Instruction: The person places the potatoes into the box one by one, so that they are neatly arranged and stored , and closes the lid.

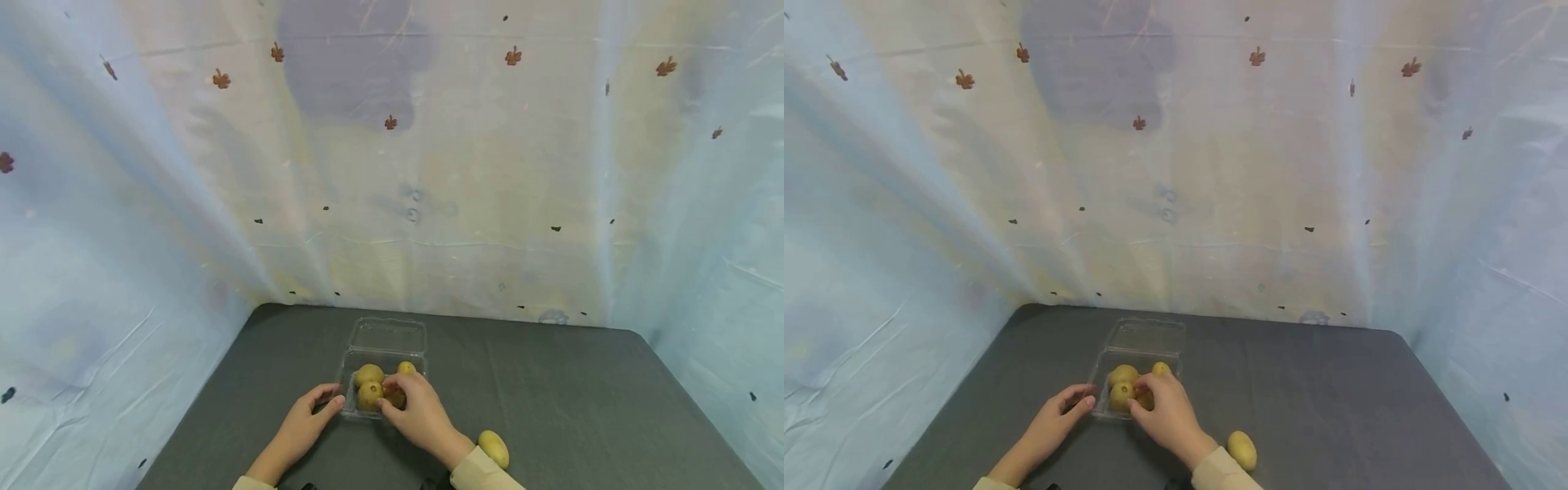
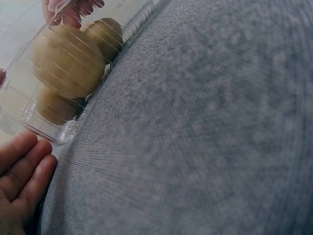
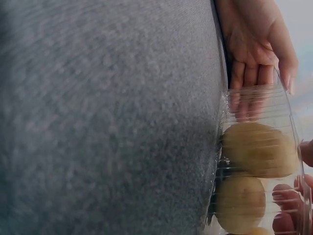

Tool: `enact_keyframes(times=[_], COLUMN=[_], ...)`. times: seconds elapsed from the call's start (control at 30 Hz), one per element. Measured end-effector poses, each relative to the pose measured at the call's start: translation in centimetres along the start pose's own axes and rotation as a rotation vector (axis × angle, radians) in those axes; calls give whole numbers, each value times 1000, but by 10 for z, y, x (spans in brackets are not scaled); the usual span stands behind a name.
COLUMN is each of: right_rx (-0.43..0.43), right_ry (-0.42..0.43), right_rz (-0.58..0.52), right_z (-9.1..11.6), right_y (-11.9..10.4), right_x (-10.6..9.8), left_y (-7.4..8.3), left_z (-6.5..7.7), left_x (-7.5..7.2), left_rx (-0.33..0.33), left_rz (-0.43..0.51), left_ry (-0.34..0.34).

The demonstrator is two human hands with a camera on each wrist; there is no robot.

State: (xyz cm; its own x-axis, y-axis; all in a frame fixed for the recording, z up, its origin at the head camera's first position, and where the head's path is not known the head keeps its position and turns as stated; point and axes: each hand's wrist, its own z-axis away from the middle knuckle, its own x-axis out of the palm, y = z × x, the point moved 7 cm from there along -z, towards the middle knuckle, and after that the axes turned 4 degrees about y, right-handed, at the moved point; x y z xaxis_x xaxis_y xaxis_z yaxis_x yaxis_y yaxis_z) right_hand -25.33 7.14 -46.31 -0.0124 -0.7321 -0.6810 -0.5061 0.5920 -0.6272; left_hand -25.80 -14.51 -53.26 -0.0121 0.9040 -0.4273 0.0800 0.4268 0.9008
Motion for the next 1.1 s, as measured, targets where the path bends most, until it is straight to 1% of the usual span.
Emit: enact_keyframes(times=[0.17,0.33,0.47,0.77,0.93,1.1], right_rx=[-1,-6,12,71,98,121], right_ry=[-2,30,62,93,106,100], right_rz=[10,17,47,124,162,178], right_z=[2,7,13,28,36,43], right_y=[-2,-3,5,23,32,41], right_x=[-5,-20,-35,-67,-79,-89], left_y=[-1,-2,-1,2,2,1], left_z=[1,1,0,1,1,2], left_x=[0,0,-1,-2,-2,-2], left_rx=[0,0,1,-12,-15,-17], left_rz=[11,14,9,20,11,8], left_ry=[-4,-19,-25,-32,-24,-24])
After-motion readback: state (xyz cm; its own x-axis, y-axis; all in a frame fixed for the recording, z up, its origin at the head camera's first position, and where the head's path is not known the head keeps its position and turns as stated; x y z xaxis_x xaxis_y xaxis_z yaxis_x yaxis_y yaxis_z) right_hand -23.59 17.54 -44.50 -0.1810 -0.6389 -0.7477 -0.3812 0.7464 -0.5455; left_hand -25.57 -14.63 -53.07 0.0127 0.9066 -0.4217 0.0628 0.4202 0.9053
